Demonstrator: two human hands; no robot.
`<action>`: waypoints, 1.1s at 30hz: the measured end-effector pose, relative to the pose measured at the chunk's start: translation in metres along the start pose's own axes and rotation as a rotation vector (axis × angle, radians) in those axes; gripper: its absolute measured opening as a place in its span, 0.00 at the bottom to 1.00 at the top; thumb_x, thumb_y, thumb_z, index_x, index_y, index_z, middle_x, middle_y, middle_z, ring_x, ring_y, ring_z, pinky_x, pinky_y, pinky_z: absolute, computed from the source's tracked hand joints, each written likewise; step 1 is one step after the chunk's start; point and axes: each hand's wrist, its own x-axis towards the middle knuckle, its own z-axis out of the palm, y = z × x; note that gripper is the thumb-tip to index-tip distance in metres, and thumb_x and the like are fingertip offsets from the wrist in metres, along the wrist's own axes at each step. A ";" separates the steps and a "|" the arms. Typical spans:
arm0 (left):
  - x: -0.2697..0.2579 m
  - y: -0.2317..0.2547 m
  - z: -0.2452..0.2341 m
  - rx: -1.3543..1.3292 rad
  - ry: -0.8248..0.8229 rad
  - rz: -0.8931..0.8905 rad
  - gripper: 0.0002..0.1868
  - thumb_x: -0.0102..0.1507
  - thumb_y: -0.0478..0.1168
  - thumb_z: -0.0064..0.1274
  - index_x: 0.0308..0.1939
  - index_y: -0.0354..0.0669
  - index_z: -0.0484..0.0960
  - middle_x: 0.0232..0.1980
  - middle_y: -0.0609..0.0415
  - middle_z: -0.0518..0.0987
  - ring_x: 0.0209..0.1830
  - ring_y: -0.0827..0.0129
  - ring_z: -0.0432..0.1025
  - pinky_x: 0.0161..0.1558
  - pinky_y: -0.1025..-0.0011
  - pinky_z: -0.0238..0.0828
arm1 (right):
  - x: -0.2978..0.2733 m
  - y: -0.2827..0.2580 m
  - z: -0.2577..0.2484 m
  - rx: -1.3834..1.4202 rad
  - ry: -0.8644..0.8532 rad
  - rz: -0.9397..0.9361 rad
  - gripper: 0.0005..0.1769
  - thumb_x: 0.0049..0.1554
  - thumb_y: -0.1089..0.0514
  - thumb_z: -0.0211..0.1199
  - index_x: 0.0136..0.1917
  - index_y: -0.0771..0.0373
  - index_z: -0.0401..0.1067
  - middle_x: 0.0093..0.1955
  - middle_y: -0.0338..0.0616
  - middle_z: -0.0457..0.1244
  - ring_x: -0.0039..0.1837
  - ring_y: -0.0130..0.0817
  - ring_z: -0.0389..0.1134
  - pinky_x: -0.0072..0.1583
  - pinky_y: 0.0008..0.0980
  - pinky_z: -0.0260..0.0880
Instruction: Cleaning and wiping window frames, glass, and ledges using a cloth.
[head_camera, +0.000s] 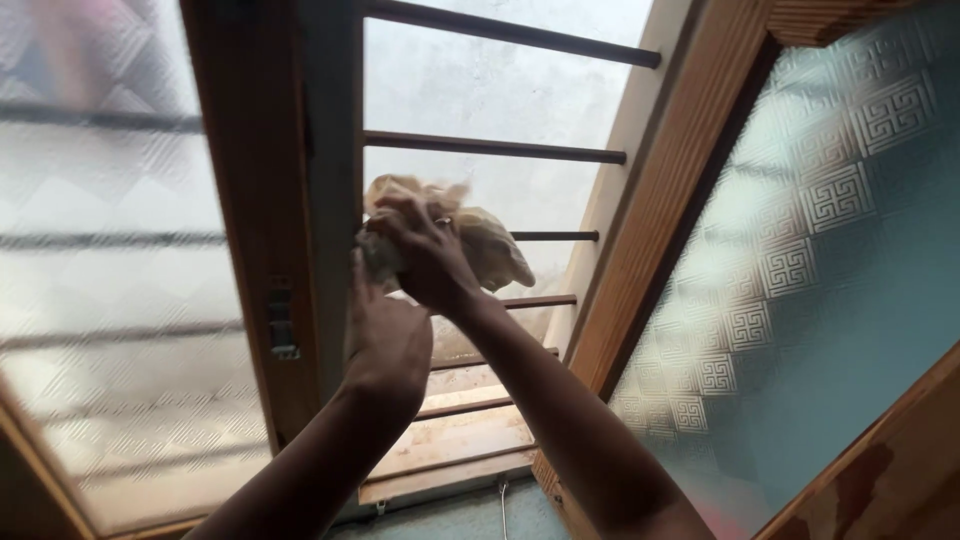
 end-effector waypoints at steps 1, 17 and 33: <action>0.005 -0.001 0.005 0.003 0.003 0.005 0.21 0.75 0.41 0.37 0.39 0.33 0.83 0.47 0.40 0.86 0.76 0.42 0.57 0.80 0.45 0.15 | 0.000 0.001 0.002 -0.004 0.004 0.004 0.23 0.60 0.58 0.65 0.68 0.47 0.68 0.77 0.41 0.55 0.78 0.43 0.59 0.72 0.55 0.64; 0.005 -0.014 -0.001 0.018 0.106 -0.014 0.16 0.68 0.31 0.47 0.25 0.43 0.80 0.35 0.47 0.81 0.55 0.53 0.76 0.80 0.41 0.24 | -0.067 0.048 -0.097 -0.413 -0.019 0.053 0.18 0.59 0.53 0.66 0.63 0.51 0.73 0.70 0.48 0.64 0.71 0.49 0.64 0.71 0.58 0.63; 0.094 -0.067 -0.042 0.564 0.497 -0.283 0.42 0.58 0.53 0.57 0.72 0.43 0.61 0.81 0.45 0.50 0.81 0.55 0.39 0.74 0.47 0.20 | 0.064 0.022 -0.077 -0.484 0.228 -0.186 0.29 0.52 0.64 0.68 0.65 0.46 0.71 0.68 0.41 0.65 0.70 0.42 0.62 0.70 0.54 0.61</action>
